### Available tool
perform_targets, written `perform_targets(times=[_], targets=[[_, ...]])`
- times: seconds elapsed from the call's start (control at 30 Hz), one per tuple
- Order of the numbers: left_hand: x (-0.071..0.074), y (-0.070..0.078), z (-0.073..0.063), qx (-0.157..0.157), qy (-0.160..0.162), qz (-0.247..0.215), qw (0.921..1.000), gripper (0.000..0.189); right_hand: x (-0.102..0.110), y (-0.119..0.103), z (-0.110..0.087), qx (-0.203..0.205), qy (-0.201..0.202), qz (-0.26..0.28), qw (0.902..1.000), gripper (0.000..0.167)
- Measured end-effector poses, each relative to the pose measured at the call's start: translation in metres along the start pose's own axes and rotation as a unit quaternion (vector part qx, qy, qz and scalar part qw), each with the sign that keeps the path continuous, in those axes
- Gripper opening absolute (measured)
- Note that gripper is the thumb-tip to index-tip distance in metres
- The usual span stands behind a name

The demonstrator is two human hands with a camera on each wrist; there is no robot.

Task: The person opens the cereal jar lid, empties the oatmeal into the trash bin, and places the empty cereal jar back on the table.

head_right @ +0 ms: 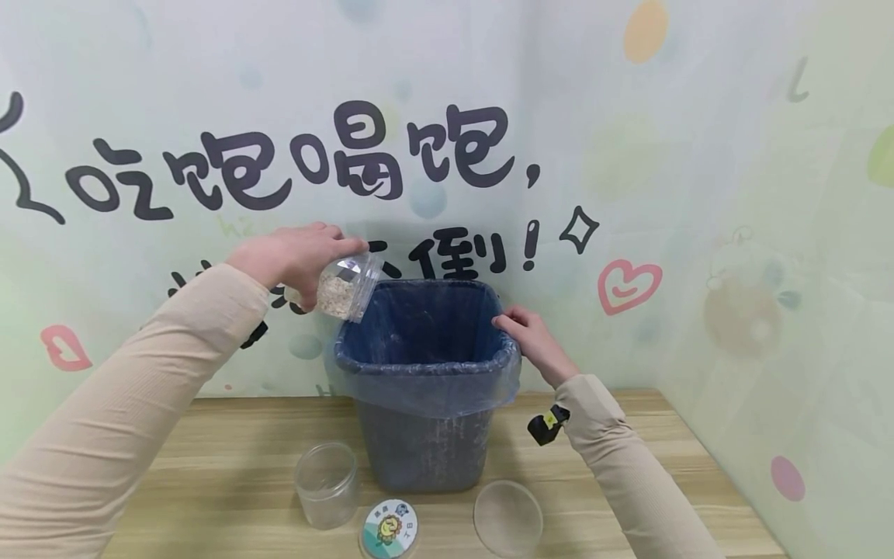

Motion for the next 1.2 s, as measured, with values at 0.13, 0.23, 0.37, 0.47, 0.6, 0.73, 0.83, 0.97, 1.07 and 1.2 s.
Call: perform_targets(times=[0.13,0.23,0.37,0.47,0.6,0.73,0.83,0.97,1.07,1.2], targets=[[0.0003,0.0005,-0.0001,0.001,-0.001,-0.002,1.0000,0.100,-0.0001,-0.0007,-0.0006,0.000,-0.001,0.003,1.0000,0.040],[0.0000,0.0007,-0.0003,0.002,-0.004,0.002,1.0000,0.100,-0.0007,-0.0008,-0.0012,0.000,-0.004,0.008,1.0000,0.039],[-0.0004,0.0013,0.0000,0.003,-0.009,0.008,0.9999,0.100,-0.0012,-0.0005,-0.0013,0.000,-0.005,0.011,0.9999,0.040],[-0.0004,0.0017,0.0004,0.003,-0.010,0.010,0.9999,0.099,-0.0008,0.0004,-0.0004,-0.001,-0.002,0.011,0.9999,0.040],[0.0000,0.0019,0.0006,0.003,-0.011,0.013,0.9998,0.100,0.0001,0.0019,0.0013,-0.001,0.010,0.013,0.9999,0.037],[-0.0002,0.0017,0.0004,0.004,-0.015,0.017,0.9997,0.100,0.0001,0.0021,0.0021,0.000,0.015,0.014,0.9998,0.035],[-0.0007,0.0016,0.0007,0.004,-0.016,0.016,0.9997,0.100,0.0000,0.0020,0.0020,-0.001,0.014,0.014,0.9998,0.034],[-0.0006,0.0018,0.0008,0.005,-0.016,0.014,0.9998,0.100,0.0004,0.0015,0.0017,-0.001,0.014,0.013,0.9998,0.034],[0.0000,0.0016,0.0004,0.008,-0.016,0.013,0.9998,0.101,0.0007,0.0007,0.0014,0.000,0.015,0.013,0.9998,0.034],[0.0005,0.0017,0.0005,0.009,-0.015,0.013,0.9998,0.101,0.0008,0.0005,0.0016,0.002,0.015,0.014,0.9998,0.034]])
Point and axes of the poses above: each hand's wrist, its own z-axis towards the middle knuckle, its own x-axis out of the back of the hand, y = z × x, the point moved 8 cm from there along z, towards the middle knuckle, and after that the axes turned 8 degrees about y, right-handed, at the moved point
